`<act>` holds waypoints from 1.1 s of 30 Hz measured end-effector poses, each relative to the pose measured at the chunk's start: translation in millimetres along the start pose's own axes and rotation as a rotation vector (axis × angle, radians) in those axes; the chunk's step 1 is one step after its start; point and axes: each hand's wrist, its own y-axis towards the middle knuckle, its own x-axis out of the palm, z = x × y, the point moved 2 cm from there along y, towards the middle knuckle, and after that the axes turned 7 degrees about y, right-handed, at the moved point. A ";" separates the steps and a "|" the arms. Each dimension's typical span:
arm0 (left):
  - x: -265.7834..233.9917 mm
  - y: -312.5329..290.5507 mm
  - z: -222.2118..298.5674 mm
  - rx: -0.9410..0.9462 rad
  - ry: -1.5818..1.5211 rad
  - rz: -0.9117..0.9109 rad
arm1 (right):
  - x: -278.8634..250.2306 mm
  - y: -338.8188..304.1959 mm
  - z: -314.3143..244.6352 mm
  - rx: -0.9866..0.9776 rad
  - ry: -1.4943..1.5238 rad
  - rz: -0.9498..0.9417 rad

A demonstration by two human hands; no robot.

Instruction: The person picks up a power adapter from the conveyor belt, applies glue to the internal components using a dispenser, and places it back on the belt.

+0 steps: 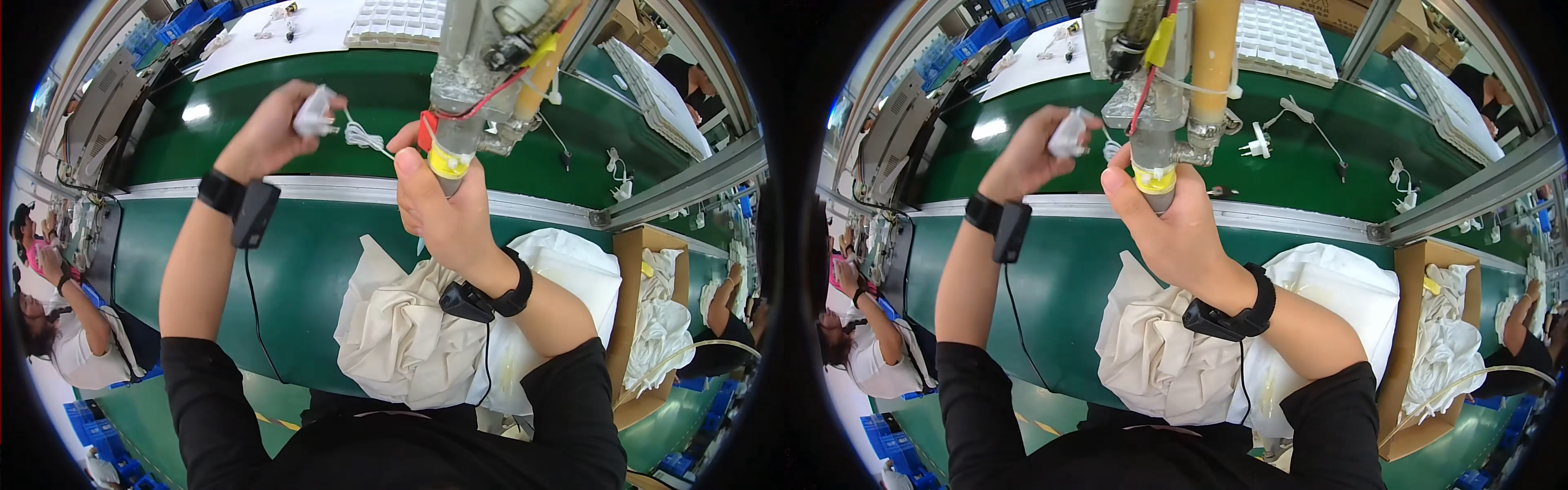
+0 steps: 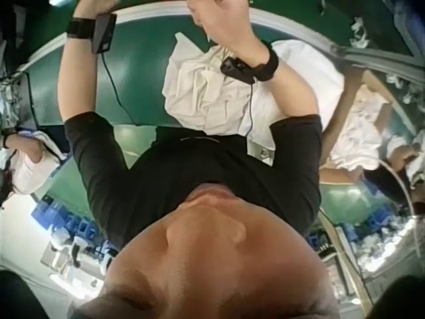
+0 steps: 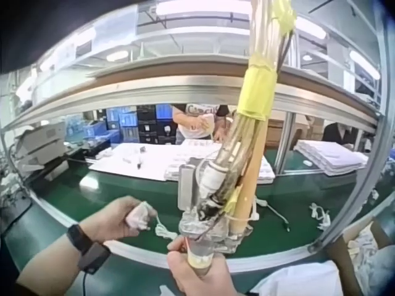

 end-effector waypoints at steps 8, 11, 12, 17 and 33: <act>67.8 -6.8 72.5 0.550 -0.050 0.033 | -1.7 -0.5 -7.2 0.025 -0.046 0.060; 79.6 0.7 16.4 0.314 0.178 -0.087 | -4.5 0.6 -10.8 -0.002 -0.054 0.074; 80.5 2.8 -14.7 0.207 0.201 -0.090 | -6.2 1.0 -10.7 -0.008 -0.066 0.073; 112.2 -25.3 -113.3 -0.126 -0.529 -0.168 | -24.9 6.1 -11.9 -0.051 -0.133 0.100; 147.8 -41.5 -150.9 0.042 -0.417 -0.534 | -49.3 1.8 15.1 -0.118 -0.143 0.076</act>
